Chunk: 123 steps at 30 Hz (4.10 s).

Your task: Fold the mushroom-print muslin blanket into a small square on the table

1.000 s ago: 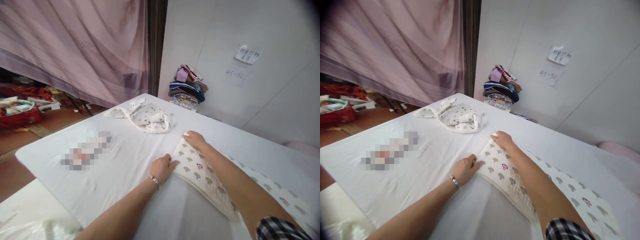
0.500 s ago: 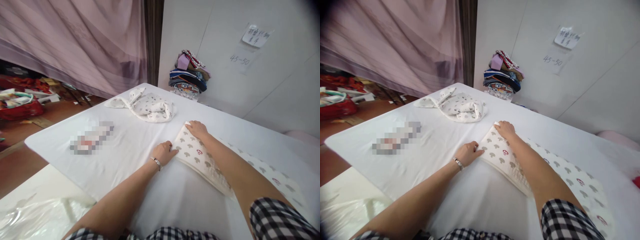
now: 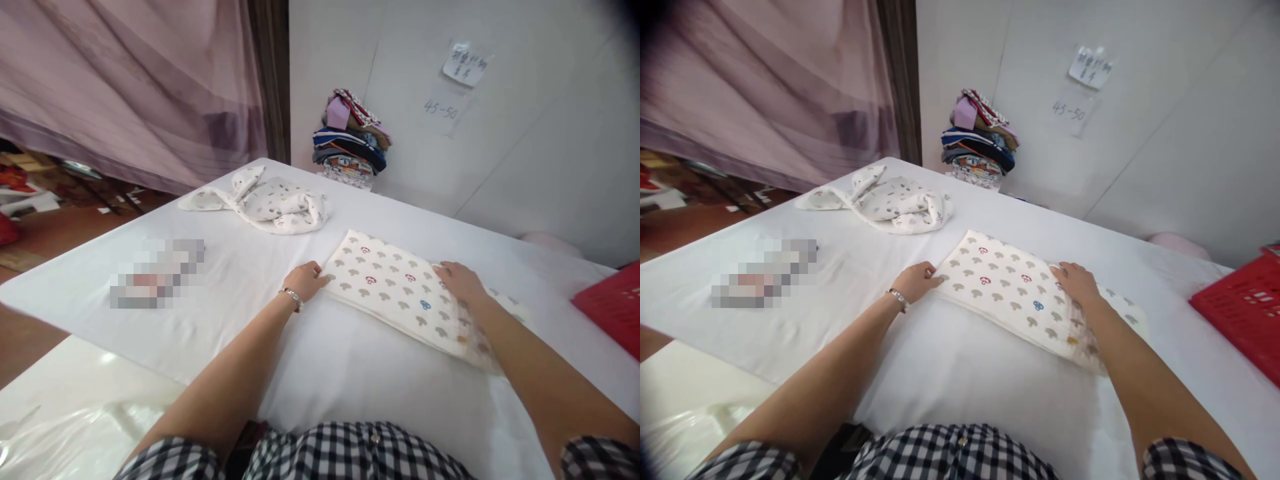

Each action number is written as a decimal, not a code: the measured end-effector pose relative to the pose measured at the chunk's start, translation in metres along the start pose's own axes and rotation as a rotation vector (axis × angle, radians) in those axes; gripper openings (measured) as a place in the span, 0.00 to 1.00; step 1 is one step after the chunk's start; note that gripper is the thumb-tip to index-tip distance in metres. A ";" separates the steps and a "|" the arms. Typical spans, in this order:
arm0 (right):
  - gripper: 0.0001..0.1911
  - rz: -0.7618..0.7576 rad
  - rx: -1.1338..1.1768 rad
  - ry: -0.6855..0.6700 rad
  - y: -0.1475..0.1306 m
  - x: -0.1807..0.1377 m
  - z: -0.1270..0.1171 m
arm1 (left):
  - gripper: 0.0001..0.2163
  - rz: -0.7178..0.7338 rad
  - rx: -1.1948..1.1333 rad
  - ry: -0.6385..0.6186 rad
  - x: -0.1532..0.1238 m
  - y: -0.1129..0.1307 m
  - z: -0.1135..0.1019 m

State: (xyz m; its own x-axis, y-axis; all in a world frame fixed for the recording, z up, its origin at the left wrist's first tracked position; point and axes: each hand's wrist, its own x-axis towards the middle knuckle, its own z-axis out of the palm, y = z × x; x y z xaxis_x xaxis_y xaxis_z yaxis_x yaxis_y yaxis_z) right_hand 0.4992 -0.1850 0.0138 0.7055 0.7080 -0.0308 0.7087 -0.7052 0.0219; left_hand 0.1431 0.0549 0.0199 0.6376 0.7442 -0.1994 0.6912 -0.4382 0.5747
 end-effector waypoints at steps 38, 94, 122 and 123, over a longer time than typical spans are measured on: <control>0.14 0.737 0.855 0.053 0.151 -0.140 -0.004 | 0.26 -0.059 0.216 -0.024 0.013 0.022 -0.004; 0.47 0.741 1.480 -0.008 0.103 -0.178 -0.016 | 0.21 -0.010 0.165 0.012 0.000 0.023 0.000; 0.37 0.540 0.189 0.065 0.112 -0.195 0.000 | 0.24 0.046 0.213 0.117 0.001 0.030 -0.002; 0.34 0.490 0.163 0.127 0.109 -0.192 -0.002 | 0.25 0.074 0.225 0.156 0.002 0.033 -0.004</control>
State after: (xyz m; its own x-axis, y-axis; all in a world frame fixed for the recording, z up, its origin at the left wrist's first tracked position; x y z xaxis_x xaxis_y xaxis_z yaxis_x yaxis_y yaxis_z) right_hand 0.4415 -0.3977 0.0245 0.9560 0.2860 0.0653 0.2928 -0.9439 -0.1528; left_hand 0.1660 0.0445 0.0418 0.6412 0.7668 -0.0288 0.7138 -0.5822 0.3892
